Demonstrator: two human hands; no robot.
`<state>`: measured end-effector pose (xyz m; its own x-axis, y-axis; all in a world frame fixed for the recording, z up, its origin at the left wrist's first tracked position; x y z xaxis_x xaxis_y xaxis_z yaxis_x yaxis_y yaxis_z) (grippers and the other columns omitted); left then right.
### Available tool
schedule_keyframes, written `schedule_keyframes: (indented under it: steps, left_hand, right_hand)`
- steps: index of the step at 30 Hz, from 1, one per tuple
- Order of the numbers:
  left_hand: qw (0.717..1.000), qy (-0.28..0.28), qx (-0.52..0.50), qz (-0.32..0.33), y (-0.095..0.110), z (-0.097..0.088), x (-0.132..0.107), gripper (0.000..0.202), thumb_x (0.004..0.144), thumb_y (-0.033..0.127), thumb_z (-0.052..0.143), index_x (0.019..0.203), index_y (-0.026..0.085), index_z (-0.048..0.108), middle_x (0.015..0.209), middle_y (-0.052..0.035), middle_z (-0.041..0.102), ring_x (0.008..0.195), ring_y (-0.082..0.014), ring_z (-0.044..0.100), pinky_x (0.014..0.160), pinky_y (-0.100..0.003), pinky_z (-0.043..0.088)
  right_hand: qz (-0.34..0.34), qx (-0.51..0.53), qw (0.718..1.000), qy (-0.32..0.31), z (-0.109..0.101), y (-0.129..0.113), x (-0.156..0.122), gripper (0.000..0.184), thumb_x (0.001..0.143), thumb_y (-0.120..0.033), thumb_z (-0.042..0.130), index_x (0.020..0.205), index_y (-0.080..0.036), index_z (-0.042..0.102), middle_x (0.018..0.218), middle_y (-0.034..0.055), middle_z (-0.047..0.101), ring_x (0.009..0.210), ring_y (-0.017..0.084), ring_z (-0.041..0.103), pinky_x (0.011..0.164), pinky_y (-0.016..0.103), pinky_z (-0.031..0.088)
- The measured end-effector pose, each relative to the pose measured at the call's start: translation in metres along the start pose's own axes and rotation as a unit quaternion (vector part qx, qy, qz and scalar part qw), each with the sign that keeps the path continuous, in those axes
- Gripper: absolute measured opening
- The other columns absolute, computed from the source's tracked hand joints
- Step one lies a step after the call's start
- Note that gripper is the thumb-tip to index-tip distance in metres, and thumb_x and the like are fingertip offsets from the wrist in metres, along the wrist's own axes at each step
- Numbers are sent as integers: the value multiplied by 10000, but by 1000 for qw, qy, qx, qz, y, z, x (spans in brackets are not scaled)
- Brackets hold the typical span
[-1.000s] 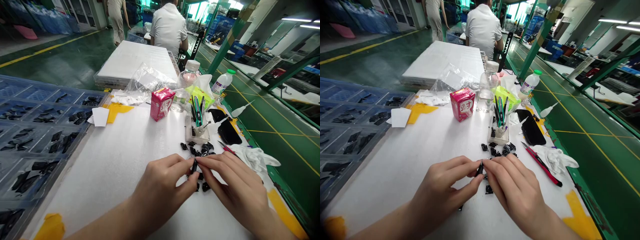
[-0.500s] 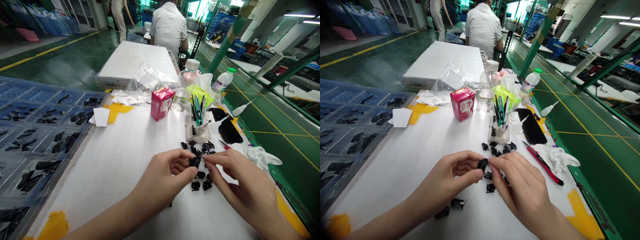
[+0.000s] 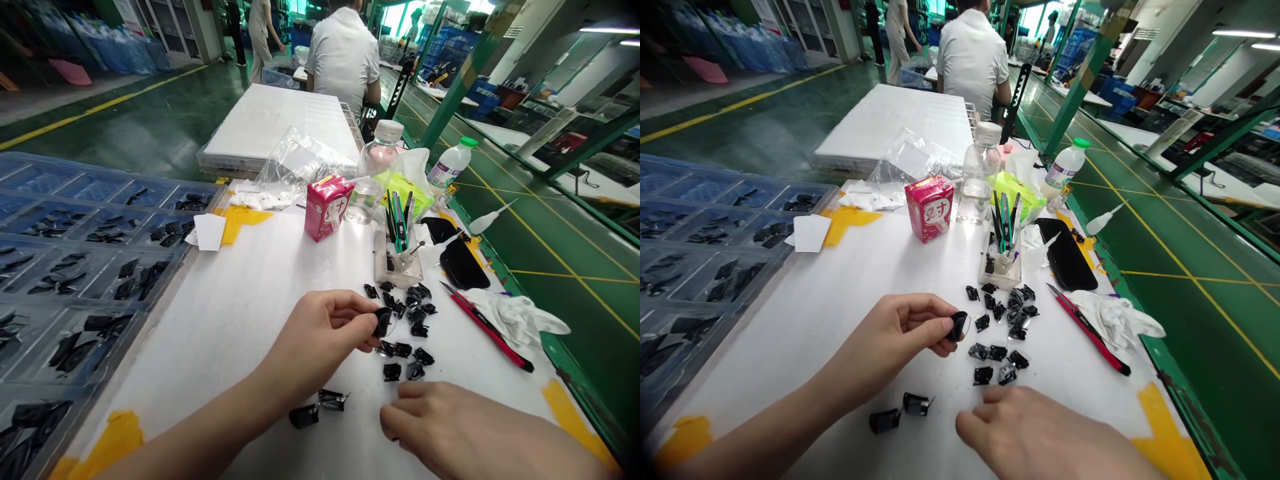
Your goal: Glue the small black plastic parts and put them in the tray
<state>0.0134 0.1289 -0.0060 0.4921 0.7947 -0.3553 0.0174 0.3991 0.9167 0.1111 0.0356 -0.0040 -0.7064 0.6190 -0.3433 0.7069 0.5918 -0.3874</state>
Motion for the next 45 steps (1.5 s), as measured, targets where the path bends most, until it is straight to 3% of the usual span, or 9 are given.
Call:
schedule_keyframes:
  steps: [3,5,13,26,31,41,43,45]
  left_hand:
    - [1000,-6,10,3,0,0,0,63,809,151,635,806,132,694,658,5,701,633,-123,686,613,-207,564]
    - [1000,-4,8,-4,-1,0,1,54,804,150,635,804,131,685,648,5,699,630,-128,693,606,-210,569]
    - [999,-10,-21,-38,-4,0,2,61,805,173,640,792,128,679,609,4,700,586,-122,694,584,-202,578]
    - [999,-25,-4,-31,-2,2,0,87,784,134,577,717,131,631,585,0,700,492,-75,622,507,-152,524]
    - [999,-29,-15,-32,-4,3,1,101,781,141,570,686,145,602,554,12,682,443,-72,596,458,-150,499]
    - [999,-18,-9,-50,-4,3,3,116,820,118,550,839,129,664,639,-7,720,547,-102,661,564,-195,553]
    - [999,-23,26,-38,-1,1,3,105,826,149,552,837,141,656,666,-12,724,572,-119,667,584,-220,554]
    - [992,-16,124,9,8,-6,3,111,835,203,560,813,159,660,694,-18,727,621,-148,677,607,-243,538]
  right_hand:
    - [10,-1,996,-92,7,0,6,104,834,-110,624,866,-199,581,920,20,669,833,191,607,653,277,442]
    - [26,-3,992,-120,7,0,7,105,849,-94,587,871,-195,580,966,35,653,844,204,591,658,293,437]
    - [46,-20,989,-141,10,2,6,182,858,-45,525,911,-209,583,979,23,646,790,202,620,590,308,373]
    - [45,-20,989,-141,14,8,9,67,890,-139,579,907,-204,575,974,9,660,799,201,646,574,326,352]
    - [31,-24,994,-101,12,6,7,96,865,-126,609,877,-205,557,934,-3,662,767,189,644,557,317,341]
    - [35,-9,994,-102,12,4,7,107,853,-139,630,884,-206,553,945,7,669,781,206,656,614,315,418]
    - [37,17,996,-74,6,6,0,90,864,-161,625,885,-214,555,910,-4,667,779,193,652,638,306,440]
    - [53,71,996,-10,-8,18,-12,21,918,-218,569,906,-231,559,875,-20,658,778,162,639,658,282,455]
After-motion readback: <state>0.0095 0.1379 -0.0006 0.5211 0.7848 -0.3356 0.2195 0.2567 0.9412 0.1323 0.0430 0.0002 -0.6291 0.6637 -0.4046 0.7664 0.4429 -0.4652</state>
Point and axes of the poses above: each hand's wrist, its own x-axis towards the middle knuckle, its own z-axis out of the palm, y = z × x, the point moved 7 cm from there along x, towards the middle knuckle
